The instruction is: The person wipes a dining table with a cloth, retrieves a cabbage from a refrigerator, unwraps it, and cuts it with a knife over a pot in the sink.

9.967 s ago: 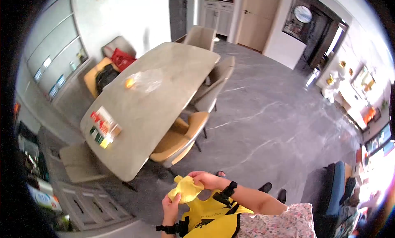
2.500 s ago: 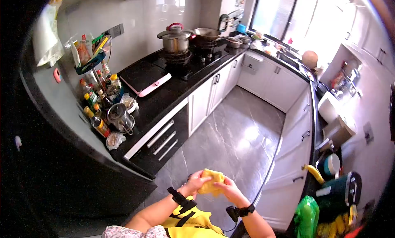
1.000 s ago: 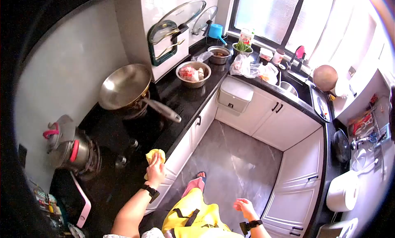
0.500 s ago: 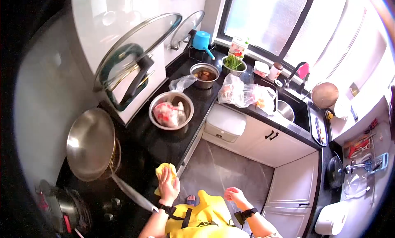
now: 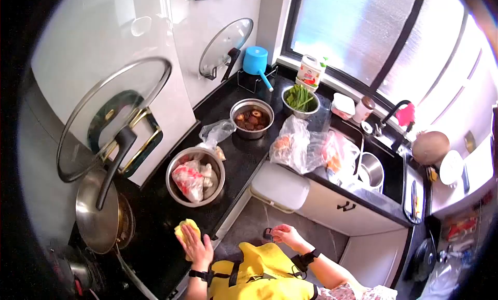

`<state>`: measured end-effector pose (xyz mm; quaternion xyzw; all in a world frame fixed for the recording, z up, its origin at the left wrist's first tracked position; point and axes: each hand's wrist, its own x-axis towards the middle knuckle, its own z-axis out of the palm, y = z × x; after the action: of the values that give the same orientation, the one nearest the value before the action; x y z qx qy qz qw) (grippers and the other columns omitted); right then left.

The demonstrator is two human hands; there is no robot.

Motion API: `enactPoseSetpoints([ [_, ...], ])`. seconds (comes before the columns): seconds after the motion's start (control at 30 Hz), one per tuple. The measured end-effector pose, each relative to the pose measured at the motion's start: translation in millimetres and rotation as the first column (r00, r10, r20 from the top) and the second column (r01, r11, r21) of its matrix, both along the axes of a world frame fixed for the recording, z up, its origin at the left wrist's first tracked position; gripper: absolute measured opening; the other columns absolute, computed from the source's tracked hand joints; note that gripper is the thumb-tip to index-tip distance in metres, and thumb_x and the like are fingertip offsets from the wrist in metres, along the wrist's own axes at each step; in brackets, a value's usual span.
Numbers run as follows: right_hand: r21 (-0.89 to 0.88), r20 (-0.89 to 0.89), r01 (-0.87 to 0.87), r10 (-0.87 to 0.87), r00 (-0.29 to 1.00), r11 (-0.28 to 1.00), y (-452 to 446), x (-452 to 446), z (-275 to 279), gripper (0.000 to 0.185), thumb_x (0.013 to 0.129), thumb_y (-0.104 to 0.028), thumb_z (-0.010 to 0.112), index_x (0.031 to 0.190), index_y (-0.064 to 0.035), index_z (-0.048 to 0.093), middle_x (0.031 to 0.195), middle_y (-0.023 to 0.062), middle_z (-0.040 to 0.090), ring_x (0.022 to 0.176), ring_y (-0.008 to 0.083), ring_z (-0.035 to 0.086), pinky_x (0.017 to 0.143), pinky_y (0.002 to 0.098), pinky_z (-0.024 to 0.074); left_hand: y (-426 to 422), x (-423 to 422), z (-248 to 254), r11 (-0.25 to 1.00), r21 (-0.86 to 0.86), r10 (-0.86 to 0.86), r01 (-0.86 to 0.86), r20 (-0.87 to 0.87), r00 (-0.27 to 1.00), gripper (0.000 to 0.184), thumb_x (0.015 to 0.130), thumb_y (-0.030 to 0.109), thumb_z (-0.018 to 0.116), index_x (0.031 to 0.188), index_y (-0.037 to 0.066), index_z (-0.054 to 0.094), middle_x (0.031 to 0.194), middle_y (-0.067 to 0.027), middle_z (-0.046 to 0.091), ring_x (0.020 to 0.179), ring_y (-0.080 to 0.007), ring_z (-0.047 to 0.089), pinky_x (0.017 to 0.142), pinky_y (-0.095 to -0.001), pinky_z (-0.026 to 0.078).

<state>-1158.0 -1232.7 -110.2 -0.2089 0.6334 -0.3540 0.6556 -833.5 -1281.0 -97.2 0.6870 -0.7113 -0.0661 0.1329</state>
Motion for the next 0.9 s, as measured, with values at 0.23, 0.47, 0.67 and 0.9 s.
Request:
enactPoseSetpoints([
  [0.23, -0.024, 0.038, -0.126, 0.127, 0.991, 0.992, -51, -80, 18, 0.026, 0.09, -0.016, 0.058, 0.11, 0.0004, 0.056, 0.092, 0.0052, 0.063, 0.08, 0.0115, 0.061, 0.07, 0.0248, 0.0502, -106, 7, -7, 0.969, 0.153, 0.188, -0.193, 0.044, 0.981, 0.059, 0.085, 0.017, 0.048, 0.139, -0.001, 0.03, 0.145, -0.0265, 0.025, 0.136, -0.0387, 0.023, 0.112, -0.0518, 0.014],
  [0.47, -0.14, 0.226, -0.258, 0.285, 0.932, 0.956, -129, -105, 56, 0.028, 0.091, -0.013, 0.056, 0.115, 0.0022, 0.053, 0.099, 0.008, 0.063, 0.088, 0.0157, 0.063, 0.075, 0.0264, 0.0512, -56, -43, 15, 0.965, 0.201, 0.189, -0.172, -0.072, 0.979, 0.07, 0.081, 0.012, 0.051, 0.142, -0.002, 0.021, 0.148, -0.0252, 0.019, 0.136, -0.0398, 0.021, 0.112, -0.0425, 0.019],
  [0.67, -0.269, 0.198, -0.291, 0.349, 0.916, 0.918, -212, -105, 103, 0.028, 0.09, -0.01, 0.056, 0.116, 0.0006, 0.053, 0.101, 0.01, 0.063, 0.088, 0.0195, 0.064, 0.078, 0.0312, 0.0533, -50, -46, 19, 0.961, 0.208, 0.219, -0.18, -0.183, 0.958, 0.069, 0.079, 0.014, 0.055, 0.139, -0.004, 0.028, 0.145, -0.0261, 0.026, 0.135, -0.039, 0.025, 0.111, -0.0422, 0.021],
  [0.9, -0.548, -0.004, -0.187, 0.221, 0.975, 0.815, -341, -129, 194, 0.022, 0.092, -0.002, 0.048, 0.113, 0.0031, 0.051, 0.098, 0.011, 0.06, 0.084, 0.0198, 0.063, 0.074, 0.0321, 0.0559, -58, -40, 30, 0.98, 0.153, 0.153, -0.125, -0.181, 0.972, 0.073, 0.072, 0.015, 0.064, 0.137, -0.004, 0.034, 0.14, -0.0265, 0.035, 0.128, -0.0356, 0.039, 0.1, -0.0377, 0.039],
])
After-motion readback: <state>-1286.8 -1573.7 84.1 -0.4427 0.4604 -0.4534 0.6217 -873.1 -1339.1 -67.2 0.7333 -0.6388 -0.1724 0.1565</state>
